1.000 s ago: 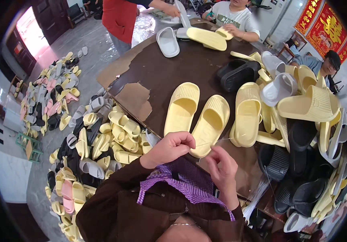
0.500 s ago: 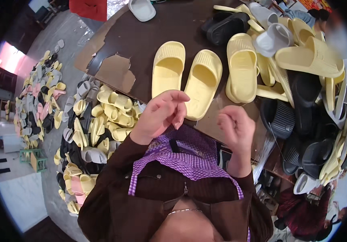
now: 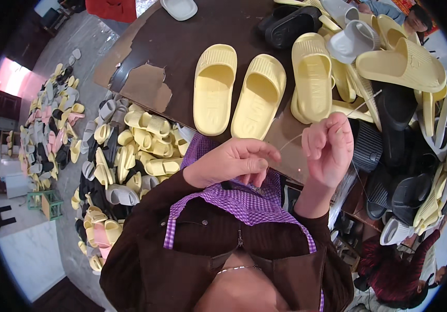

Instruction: The person fastens pairs of slippers together with plastic tags, picks up additional slippers from the floor and the table, and sorts different pairs of slippers by hand.

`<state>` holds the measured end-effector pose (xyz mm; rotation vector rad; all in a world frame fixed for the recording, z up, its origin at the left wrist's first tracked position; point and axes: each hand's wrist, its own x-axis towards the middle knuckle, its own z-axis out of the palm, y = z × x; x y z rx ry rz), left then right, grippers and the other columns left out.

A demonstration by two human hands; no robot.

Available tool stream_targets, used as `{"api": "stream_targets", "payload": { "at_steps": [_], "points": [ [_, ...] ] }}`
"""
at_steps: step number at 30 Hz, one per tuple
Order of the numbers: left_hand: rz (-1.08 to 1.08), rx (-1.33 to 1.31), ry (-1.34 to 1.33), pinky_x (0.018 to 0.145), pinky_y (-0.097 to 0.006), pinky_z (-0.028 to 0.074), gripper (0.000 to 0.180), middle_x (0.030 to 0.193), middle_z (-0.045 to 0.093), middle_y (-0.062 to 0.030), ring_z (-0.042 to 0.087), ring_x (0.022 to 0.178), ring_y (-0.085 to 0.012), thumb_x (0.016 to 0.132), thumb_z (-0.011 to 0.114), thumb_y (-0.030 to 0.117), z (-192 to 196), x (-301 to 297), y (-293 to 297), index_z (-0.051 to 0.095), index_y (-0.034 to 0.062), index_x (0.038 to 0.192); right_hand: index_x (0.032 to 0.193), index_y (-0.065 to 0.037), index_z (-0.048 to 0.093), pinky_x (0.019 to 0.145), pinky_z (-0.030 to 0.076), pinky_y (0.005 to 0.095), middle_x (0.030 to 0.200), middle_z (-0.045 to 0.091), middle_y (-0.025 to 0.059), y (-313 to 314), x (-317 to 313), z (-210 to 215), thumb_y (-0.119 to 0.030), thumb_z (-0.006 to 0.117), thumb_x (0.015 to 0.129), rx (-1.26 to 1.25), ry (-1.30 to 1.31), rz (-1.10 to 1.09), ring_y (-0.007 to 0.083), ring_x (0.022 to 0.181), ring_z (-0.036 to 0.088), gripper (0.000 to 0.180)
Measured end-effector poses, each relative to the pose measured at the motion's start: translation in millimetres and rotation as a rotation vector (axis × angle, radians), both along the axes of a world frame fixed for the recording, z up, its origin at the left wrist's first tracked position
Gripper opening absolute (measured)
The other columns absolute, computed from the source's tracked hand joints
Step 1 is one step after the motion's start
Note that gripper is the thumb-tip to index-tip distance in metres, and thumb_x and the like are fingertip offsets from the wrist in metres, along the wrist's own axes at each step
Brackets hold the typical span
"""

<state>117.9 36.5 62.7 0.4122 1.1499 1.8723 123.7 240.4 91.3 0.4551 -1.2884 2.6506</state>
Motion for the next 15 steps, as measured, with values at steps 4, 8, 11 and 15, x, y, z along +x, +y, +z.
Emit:
{"api": "stream_targets", "payload": {
  "at_steps": [4,8,11,15],
  "points": [
    [-0.078,0.021,-0.019,0.048,-0.017,0.041,0.016,0.071,0.062,-0.0083,0.058,0.058,-0.009,0.09,0.053,0.01,-4,-3,-4,0.057,-0.0011,0.1,0.097,-0.002,0.05,0.043,0.032,0.0212,0.064,0.048,0.0034,-1,-7,-4,-0.019,0.049,0.094,0.006,-0.009,-0.036,0.0084,0.044,0.038,0.017],
    [-0.048,0.02,-0.056,0.046,-0.017,0.041,0.016,0.072,0.064,-0.0116,0.057,0.054,-0.0086,0.091,0.052,0.01,-1,-4,-12,0.056,-0.0016,0.1,0.098,-0.002,0.05,0.043,0.031,0.0208,0.065,0.048,0.0036,0,-9,-1,-0.019,0.049,0.094,-0.01,0.008,-0.054,0.0082,0.045,0.038,0.017],
    [-0.067,0.027,-0.069,0.046,-0.017,0.042,0.015,0.074,0.065,-0.014,0.056,0.052,-0.0083,0.091,0.051,0.009,1,-3,-20,0.056,-0.0021,0.1,0.098,-0.003,0.051,0.043,0.032,0.0212,0.064,0.05,0.0048,4,-11,2,-0.018,0.048,0.094,-0.035,0.007,-0.064,0.0087,0.045,0.038,0.016],
    [-0.101,0.001,-0.103,0.046,-0.017,0.042,0.014,0.077,0.065,-0.0163,0.054,0.049,-0.0081,0.091,0.051,0.008,14,-1,-17,0.056,-0.0029,0.099,0.098,-0.004,0.054,0.045,0.033,0.0222,0.064,0.053,0.0068,6,-12,5,-0.017,0.048,0.094,-0.074,0.001,-0.07,0.0096,0.045,0.039,0.015]
  ]
}}
